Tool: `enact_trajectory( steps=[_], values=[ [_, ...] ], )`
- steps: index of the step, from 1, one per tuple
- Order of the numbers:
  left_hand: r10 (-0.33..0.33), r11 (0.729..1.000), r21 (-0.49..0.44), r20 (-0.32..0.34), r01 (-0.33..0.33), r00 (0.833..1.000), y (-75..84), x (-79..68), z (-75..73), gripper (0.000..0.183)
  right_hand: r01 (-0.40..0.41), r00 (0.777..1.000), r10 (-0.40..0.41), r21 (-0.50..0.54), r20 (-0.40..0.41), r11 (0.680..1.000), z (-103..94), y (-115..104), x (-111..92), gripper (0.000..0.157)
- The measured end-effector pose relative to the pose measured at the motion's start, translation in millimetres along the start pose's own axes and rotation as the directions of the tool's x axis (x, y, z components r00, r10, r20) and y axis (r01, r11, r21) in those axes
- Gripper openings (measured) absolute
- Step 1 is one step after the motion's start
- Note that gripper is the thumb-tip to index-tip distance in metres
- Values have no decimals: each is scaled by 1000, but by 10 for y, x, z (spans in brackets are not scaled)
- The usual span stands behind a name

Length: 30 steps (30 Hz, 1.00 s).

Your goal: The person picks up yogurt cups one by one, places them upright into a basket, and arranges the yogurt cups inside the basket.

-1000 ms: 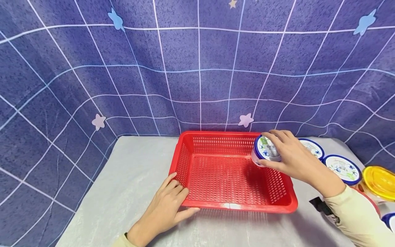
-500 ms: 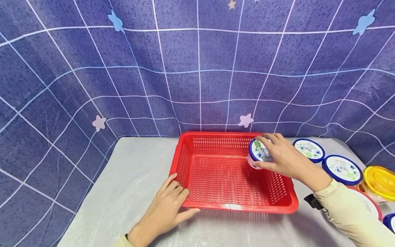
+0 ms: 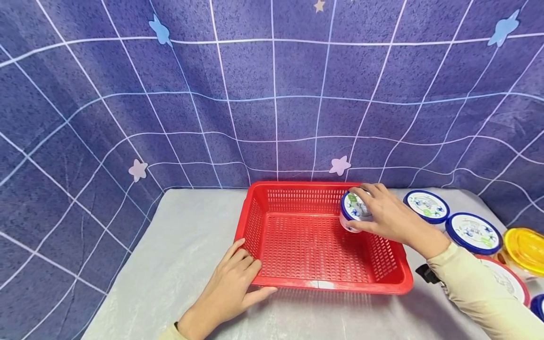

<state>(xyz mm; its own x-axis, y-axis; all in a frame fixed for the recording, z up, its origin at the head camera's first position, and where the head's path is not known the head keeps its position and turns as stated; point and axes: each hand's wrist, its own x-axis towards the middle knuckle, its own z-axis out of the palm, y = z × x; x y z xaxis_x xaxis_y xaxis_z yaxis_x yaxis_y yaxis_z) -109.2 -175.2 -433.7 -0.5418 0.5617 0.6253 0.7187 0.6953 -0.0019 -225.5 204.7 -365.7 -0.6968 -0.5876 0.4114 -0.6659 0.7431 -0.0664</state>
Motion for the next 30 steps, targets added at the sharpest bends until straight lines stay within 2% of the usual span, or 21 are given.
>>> enact_trajectory(
  steps=[13, 22, 30],
  values=[
    [-1, 1000, -13, -11, 1, 1000, 6, -7, 6, 44, -18, 1000, 18, 9, 23, 1000, 104, 32, 45, 82],
    [-4, 1000, 17, 13, 4, 1000, 3, -10, 2, 45, -22, 999, 21, 20, 35, 1000, 173, 65, 78, 83],
    [-11, 1000, 10, 25, 11, 1000, 4, -11, 0, 45, -50, 994, 47, 29, 94, 998, 231, 65, 91, 83]
  ],
)
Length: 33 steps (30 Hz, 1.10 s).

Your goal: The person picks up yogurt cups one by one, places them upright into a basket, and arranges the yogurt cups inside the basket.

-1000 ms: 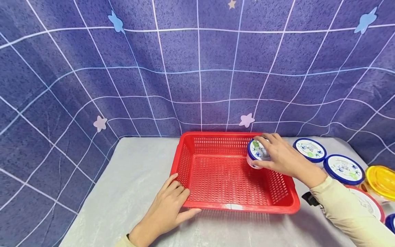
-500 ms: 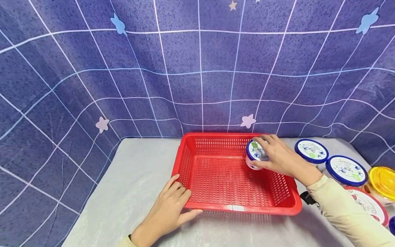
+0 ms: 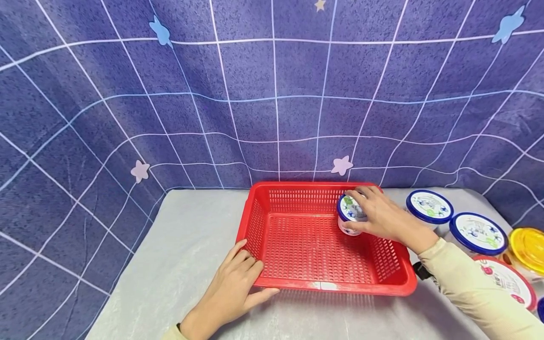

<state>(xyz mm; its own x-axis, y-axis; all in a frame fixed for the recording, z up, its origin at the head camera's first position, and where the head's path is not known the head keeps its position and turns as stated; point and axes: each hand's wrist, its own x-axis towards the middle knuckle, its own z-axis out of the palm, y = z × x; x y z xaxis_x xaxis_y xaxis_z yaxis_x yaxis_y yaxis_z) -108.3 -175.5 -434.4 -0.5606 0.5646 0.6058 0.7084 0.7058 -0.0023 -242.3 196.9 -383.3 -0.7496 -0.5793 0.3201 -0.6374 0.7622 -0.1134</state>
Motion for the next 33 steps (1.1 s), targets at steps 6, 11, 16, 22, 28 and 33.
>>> enact_trajectory(
  steps=[6, 11, 16, 22, 28, 33],
  values=[
    [-7, 1000, 5, 9, 7, 1000, 3, 2, -4, 45, 21, 1000, -21, -3, -19, 1000, 40, 18, 1, 83],
    [-2, 1000, 5, -6, 2, 1000, 2, 5, -5, 46, 37, 999, -38, -10, -29, 999, 59, 19, 4, 81],
    [2, 1000, 11, -11, -2, 1000, 7, 5, 5, 45, 39, 998, -39, -4, -42, 999, 72, 17, -13, 80],
    [6, 1000, 4, -18, -6, 1000, 15, 0, 14, 45, 67, 994, -66, 5, -85, 998, 61, 13, -64, 78],
    [10, 1000, -18, -40, -11, 999, 5, 7, 15, 47, 87, 989, -86, 3, -117, 996, -1, -18, -127, 76],
    [11, 1000, -25, -49, -12, 999, 8, 10, 20, 46, 71, 994, -71, 7, -78, 997, -58, -61, -191, 76]
  ],
)
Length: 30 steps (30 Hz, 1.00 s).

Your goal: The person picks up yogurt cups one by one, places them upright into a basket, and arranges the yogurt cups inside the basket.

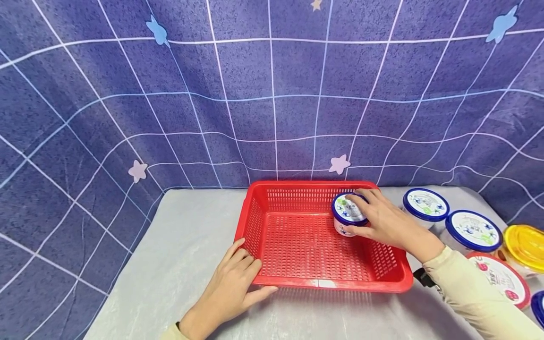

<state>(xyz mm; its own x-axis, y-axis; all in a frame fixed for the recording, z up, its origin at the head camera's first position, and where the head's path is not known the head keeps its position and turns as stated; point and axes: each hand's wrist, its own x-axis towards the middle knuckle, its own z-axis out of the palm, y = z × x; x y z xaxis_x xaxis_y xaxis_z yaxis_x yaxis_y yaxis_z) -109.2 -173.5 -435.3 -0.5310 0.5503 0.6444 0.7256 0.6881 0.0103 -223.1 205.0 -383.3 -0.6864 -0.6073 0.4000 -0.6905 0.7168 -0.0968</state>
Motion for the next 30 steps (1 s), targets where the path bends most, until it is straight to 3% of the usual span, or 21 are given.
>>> enact_trajectory(
  steps=[6, 18, 30],
  values=[
    [1, 1000, -4, 4, -1, 1000, -1, -6, 11, 45, -44, 999, 45, -24, 30, 999, -61, -51, -89, 77],
    [-14, 1000, -1, 25, 14, 1000, -7, 8, -9, 45, -17, 997, 13, -44, -78, 999, -219, -96, -266, 77],
    [-10, 1000, -4, 9, 10, 1000, -5, 4, -4, 46, -116, 988, 113, -21, -109, 993, -405, -77, -531, 77]
  ],
)
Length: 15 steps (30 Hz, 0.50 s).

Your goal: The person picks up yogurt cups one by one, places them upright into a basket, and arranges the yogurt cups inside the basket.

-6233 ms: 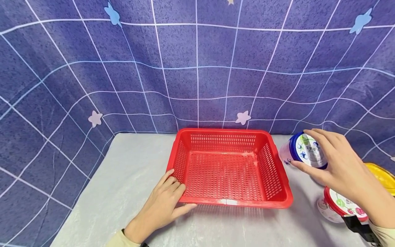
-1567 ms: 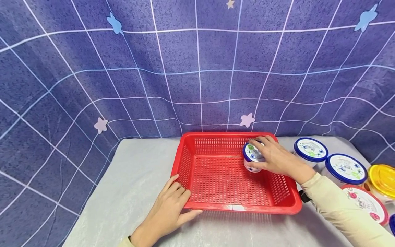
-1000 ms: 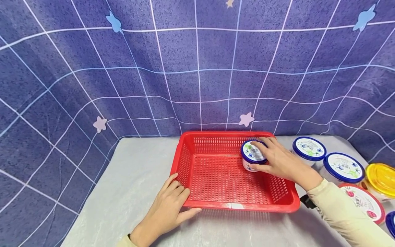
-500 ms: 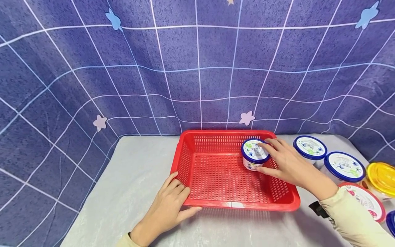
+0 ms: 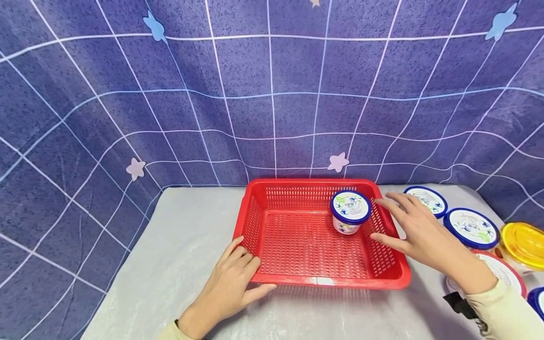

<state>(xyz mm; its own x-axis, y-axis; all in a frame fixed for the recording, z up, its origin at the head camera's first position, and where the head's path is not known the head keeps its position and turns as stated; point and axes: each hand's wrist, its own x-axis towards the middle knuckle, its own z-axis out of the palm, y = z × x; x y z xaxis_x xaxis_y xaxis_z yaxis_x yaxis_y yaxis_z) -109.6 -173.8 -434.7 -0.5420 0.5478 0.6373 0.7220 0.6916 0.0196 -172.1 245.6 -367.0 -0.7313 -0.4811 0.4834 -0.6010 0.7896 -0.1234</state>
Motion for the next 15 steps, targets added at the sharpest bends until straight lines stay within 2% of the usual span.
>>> enact_trajectory(
  steps=[5, 15],
  values=[
    [-3, 1000, -2, -1, 3, 1000, 0, -3, 1, 45, -14, 999, 14, 2, -34, 1000, -62, 56, -132, 80],
    [-1, 1000, 9, 5, 1, 1000, -2, 2, -10, 45, -5, 994, 6, 12, -109, 1000, -85, 147, -341, 75]
  ],
)
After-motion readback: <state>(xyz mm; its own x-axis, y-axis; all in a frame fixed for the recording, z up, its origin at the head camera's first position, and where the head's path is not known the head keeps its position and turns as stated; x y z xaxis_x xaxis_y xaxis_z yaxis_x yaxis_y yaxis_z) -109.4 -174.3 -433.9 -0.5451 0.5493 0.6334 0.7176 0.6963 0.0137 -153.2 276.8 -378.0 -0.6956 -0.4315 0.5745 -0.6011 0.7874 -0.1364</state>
